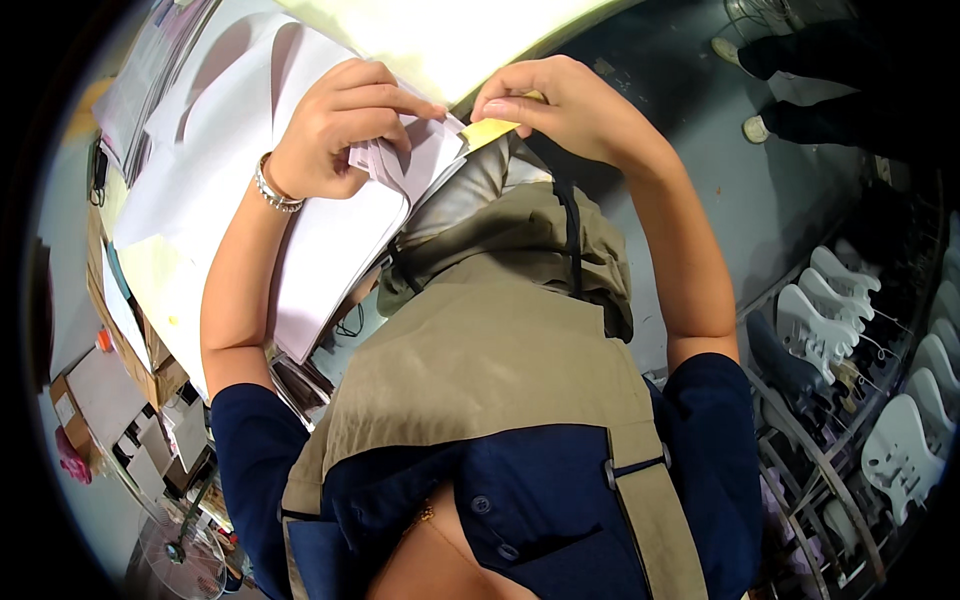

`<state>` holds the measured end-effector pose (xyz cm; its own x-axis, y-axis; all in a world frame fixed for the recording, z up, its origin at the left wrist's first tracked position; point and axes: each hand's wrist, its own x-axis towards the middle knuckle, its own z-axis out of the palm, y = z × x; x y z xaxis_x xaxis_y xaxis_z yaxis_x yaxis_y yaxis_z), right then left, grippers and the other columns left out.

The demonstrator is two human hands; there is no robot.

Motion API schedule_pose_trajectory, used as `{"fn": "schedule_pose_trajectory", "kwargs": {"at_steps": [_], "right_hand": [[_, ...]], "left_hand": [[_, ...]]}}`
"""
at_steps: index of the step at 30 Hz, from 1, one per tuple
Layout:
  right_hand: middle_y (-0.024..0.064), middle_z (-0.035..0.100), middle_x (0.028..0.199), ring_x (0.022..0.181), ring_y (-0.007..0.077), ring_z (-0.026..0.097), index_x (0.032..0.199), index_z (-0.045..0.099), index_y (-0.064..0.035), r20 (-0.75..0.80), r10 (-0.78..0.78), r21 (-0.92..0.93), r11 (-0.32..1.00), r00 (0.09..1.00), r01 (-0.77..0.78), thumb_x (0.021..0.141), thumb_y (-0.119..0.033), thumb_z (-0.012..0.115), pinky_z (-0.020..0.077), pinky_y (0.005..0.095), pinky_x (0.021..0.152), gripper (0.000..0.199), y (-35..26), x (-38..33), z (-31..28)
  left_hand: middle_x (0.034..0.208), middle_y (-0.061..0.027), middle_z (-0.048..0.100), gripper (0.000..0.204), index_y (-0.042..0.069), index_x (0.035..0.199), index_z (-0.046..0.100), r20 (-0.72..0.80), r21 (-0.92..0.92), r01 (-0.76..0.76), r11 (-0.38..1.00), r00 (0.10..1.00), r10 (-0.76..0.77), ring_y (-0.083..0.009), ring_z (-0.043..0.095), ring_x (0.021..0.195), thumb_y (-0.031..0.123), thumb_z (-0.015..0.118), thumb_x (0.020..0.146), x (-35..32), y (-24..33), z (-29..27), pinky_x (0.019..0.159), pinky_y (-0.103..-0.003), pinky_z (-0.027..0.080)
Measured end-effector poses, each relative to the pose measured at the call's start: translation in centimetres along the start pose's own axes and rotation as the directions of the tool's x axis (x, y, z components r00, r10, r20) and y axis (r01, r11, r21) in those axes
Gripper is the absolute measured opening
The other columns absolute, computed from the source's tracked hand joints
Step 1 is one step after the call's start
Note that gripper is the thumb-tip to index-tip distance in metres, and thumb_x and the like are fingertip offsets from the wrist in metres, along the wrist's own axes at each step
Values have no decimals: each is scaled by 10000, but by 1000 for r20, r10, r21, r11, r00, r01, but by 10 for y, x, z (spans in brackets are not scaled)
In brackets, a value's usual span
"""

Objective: The person applies yellow tape to the edges of a stack of white paper sheets using a small yellow tool. They smooth the tape along the paper edges and fold the excess over the sides. The person works at a white table in a workshop environment.

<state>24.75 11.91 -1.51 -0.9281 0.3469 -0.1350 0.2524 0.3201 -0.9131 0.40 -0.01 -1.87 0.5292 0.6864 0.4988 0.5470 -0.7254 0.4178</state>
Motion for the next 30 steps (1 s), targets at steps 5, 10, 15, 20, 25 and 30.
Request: {"fn": "schedule_pose_trajectory", "kwargs": {"at_steps": [5,10,15,20,25,30], "right_hand": [[19,637,767,667,87,523,956,690,-12,-24,14,51,999,1000,-12,948,-148,598,440,241,614,165,-2,-2,17],[16,649,818,691,79,546,965,690,-8,64,49,172,983,997,-59,938,-127,611,471,231,638,145,-13,-2,50],[64,695,815,688,86,613,993,695,13,200,128,371,908,971,-196,913,-93,641,492,251,623,144,-42,-8,93],[122,699,749,626,155,651,953,711,-11,247,-63,414,909,967,-47,883,-156,674,492,289,593,165,-60,-2,153],[128,707,829,788,325,676,893,719,-65,444,-214,229,966,870,120,824,-170,686,534,400,737,130,-67,9,220],[107,711,839,761,249,682,956,704,-35,490,-227,246,962,842,117,865,-192,702,534,328,683,182,-65,-2,178]], "left_hand": [[965,-30,720,271,71,678,599,-17,1,-19,1000,1000,19,-242,532,754,3,539,423,0,2,-1,679,-335,430],[863,-66,677,221,38,704,627,11,-236,78,969,997,-77,-239,559,766,105,548,509,3,-5,-12,713,-348,435],[713,-104,629,517,6,618,617,-149,-640,154,753,936,-318,-168,567,655,427,624,918,-5,-32,-5,605,-284,446],[660,-75,585,505,71,567,542,-335,-814,-136,565,904,-265,-190,553,691,451,672,873,-17,-53,3,591,-289,456],[698,-62,566,539,67,644,547,-301,-825,-67,561,892,-337,-180,550,720,546,618,881,-18,-56,1,649,-290,465],[737,-48,549,482,58,693,573,-195,-850,65,523,883,-427,-170,548,739,502,655,860,-22,-21,-7,708,-307,466]]}}
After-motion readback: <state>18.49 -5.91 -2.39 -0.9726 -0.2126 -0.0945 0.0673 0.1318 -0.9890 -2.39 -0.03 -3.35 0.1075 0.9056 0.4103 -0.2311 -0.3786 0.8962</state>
